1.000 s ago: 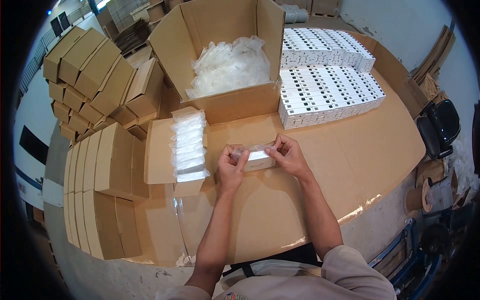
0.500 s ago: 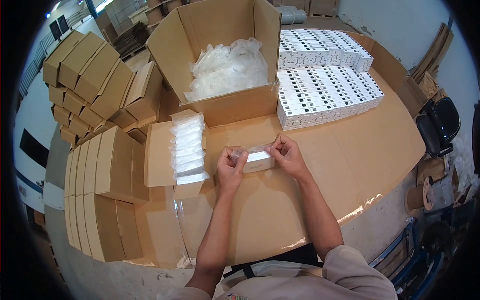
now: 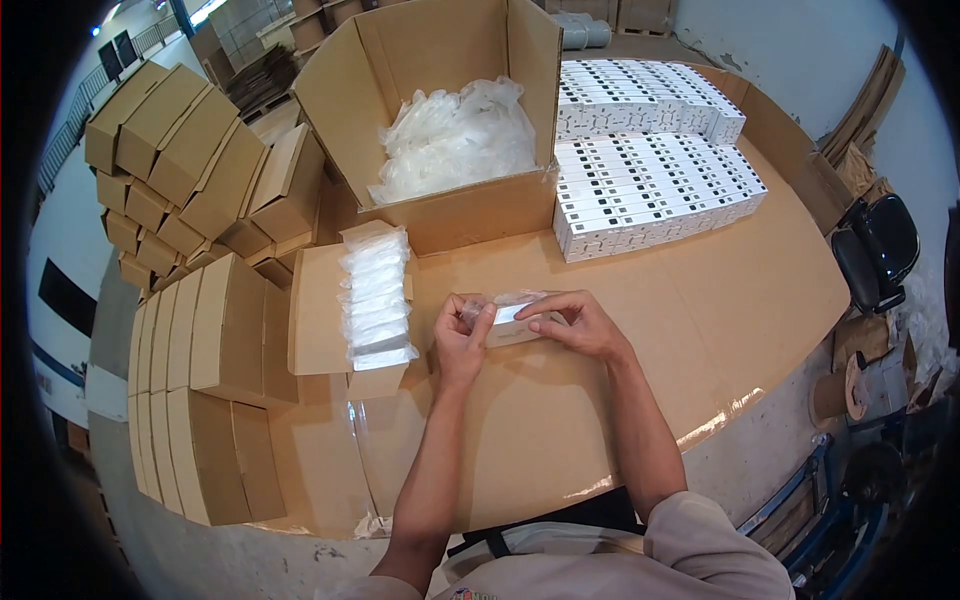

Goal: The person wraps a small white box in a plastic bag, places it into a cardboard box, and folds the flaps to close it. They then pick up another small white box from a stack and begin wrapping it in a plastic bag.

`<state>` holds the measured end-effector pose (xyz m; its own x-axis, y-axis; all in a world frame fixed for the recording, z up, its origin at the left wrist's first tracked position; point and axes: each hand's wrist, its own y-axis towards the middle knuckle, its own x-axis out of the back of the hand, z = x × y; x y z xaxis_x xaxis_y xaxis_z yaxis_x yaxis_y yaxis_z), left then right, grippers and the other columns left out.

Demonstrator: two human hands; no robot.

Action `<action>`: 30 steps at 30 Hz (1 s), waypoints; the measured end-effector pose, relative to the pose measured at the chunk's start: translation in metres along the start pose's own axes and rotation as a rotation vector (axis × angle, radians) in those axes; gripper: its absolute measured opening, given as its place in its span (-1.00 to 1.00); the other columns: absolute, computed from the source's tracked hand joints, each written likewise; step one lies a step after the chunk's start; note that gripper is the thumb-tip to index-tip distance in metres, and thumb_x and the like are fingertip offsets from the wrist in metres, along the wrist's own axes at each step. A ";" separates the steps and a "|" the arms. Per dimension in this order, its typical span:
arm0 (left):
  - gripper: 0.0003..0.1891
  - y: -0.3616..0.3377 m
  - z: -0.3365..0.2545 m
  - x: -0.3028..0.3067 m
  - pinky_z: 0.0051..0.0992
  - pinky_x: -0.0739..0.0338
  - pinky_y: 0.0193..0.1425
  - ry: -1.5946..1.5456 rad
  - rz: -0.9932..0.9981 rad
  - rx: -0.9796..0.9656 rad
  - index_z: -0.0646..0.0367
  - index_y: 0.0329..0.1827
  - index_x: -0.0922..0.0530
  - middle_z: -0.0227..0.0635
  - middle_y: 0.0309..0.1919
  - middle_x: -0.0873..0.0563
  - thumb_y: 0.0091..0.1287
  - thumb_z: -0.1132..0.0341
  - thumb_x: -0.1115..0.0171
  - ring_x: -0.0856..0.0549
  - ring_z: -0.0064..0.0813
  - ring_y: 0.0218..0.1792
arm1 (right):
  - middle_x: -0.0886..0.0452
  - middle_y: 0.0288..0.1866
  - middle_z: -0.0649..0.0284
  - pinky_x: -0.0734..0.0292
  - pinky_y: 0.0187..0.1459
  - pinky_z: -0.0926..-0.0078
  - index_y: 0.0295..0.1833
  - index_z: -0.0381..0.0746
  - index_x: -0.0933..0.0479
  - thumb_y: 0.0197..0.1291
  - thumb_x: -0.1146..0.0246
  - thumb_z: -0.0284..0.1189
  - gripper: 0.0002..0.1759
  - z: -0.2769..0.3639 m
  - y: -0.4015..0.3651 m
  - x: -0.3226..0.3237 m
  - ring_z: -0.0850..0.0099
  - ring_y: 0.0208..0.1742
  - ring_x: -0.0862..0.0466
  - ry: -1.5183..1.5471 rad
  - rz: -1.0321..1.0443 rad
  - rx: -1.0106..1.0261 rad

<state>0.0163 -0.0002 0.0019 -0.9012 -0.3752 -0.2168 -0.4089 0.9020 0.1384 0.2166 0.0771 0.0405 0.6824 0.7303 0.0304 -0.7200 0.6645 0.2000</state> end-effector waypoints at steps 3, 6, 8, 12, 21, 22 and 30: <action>-0.82 0.001 0.003 0.001 -0.58 -0.51 0.03 -0.009 0.005 -0.020 0.12 -0.18 -0.51 -0.45 -0.15 -0.69 0.47 0.41 -0.40 -0.60 -0.71 -0.14 | -0.81 -0.02 0.24 -0.57 -0.11 0.56 0.17 -0.24 -0.76 0.34 -0.41 -0.54 -0.70 0.007 0.000 -0.004 0.60 -0.06 -0.66 -0.101 -0.004 -0.110; -0.82 0.000 0.002 0.000 -0.57 -0.52 0.05 -0.017 0.005 -0.015 0.12 -0.18 -0.50 -0.44 -0.14 -0.69 0.48 0.40 -0.40 -0.60 -0.70 -0.13 | -0.79 -0.13 0.35 -0.54 -0.20 0.60 0.19 -0.23 -0.76 0.35 -0.42 -0.55 -0.69 0.012 0.000 -0.004 0.67 -0.22 -0.60 -0.111 -0.025 -0.207; -0.81 0.001 0.005 0.001 -0.57 -0.52 0.05 -0.014 0.000 -0.006 0.11 -0.18 -0.50 -0.44 -0.14 -0.69 0.48 0.39 -0.40 -0.60 -0.70 -0.13 | -0.77 -0.15 0.39 -0.52 -0.22 0.61 0.20 -0.23 -0.75 0.35 -0.42 -0.54 -0.68 0.016 0.000 -0.005 0.69 -0.28 -0.56 -0.082 -0.051 -0.200; -0.81 0.002 0.007 0.000 -0.57 -0.53 0.05 -0.041 0.006 -0.032 0.12 -0.18 -0.50 -0.44 -0.14 -0.69 0.48 0.38 -0.41 -0.61 -0.69 -0.12 | -0.77 -0.24 0.41 -0.33 -0.42 0.65 0.19 -0.24 -0.75 0.34 -0.43 -0.53 -0.68 0.010 0.001 -0.008 0.72 -0.44 -0.40 -0.071 -0.110 -0.163; -0.83 0.001 0.007 0.001 -0.58 -0.54 0.05 -0.029 0.010 -0.034 0.16 -0.12 -0.53 -0.43 -0.14 -0.69 0.48 0.38 -0.40 -0.63 -0.69 -0.12 | -0.78 -0.23 0.39 -0.38 -0.40 0.66 0.16 -0.29 -0.74 0.32 -0.45 -0.52 -0.70 0.003 0.002 -0.006 0.73 -0.40 -0.49 -0.114 -0.124 -0.147; -0.83 0.002 0.008 0.001 -0.58 -0.54 0.05 -0.022 0.007 -0.030 0.16 -0.11 -0.53 -0.43 -0.15 -0.69 0.48 0.39 -0.40 -0.63 -0.69 -0.11 | -0.77 -0.23 0.39 -0.38 -0.40 0.66 0.14 -0.29 -0.74 0.32 -0.46 -0.51 -0.71 0.002 0.003 -0.006 0.73 -0.40 -0.49 -0.120 -0.130 -0.148; -0.76 0.002 0.006 -0.004 -0.62 -0.56 -0.07 -0.061 -0.028 -0.079 0.22 0.02 -0.49 -0.35 -0.13 -0.66 0.43 0.48 -0.41 -0.63 -0.67 -0.15 | -0.77 -0.21 0.40 -0.41 -0.38 0.66 0.11 -0.30 -0.74 0.32 -0.48 -0.47 -0.72 -0.001 0.001 -0.005 0.72 -0.39 -0.51 -0.122 -0.138 -0.206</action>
<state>0.0196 0.0048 -0.0028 -0.8798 -0.3843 -0.2797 -0.4460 0.8709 0.2064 0.2121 0.0745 0.0396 0.7772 0.6142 0.1367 -0.6208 0.7839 0.0070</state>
